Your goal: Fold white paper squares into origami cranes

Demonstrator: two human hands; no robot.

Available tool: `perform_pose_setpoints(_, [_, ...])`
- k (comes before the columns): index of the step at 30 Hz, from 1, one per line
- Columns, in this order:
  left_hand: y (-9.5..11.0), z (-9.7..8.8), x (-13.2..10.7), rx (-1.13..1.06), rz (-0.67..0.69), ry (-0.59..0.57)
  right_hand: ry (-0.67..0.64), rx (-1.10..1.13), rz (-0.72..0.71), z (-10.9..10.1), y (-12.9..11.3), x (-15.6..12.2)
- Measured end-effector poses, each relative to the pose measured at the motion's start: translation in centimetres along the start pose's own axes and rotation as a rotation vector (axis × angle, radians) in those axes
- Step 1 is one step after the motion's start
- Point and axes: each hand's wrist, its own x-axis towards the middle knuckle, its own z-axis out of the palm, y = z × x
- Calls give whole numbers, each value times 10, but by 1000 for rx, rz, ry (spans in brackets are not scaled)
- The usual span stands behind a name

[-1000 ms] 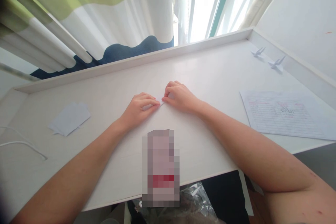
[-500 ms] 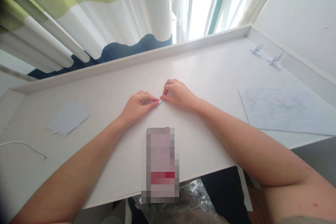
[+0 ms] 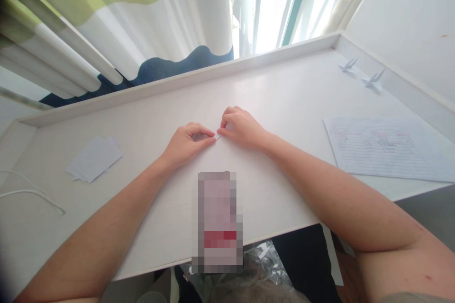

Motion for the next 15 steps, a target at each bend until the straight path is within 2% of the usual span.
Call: perform_pose_setpoints(15, [1, 0, 1, -18, -22, 0, 4, 6, -1, 0, 1, 0])
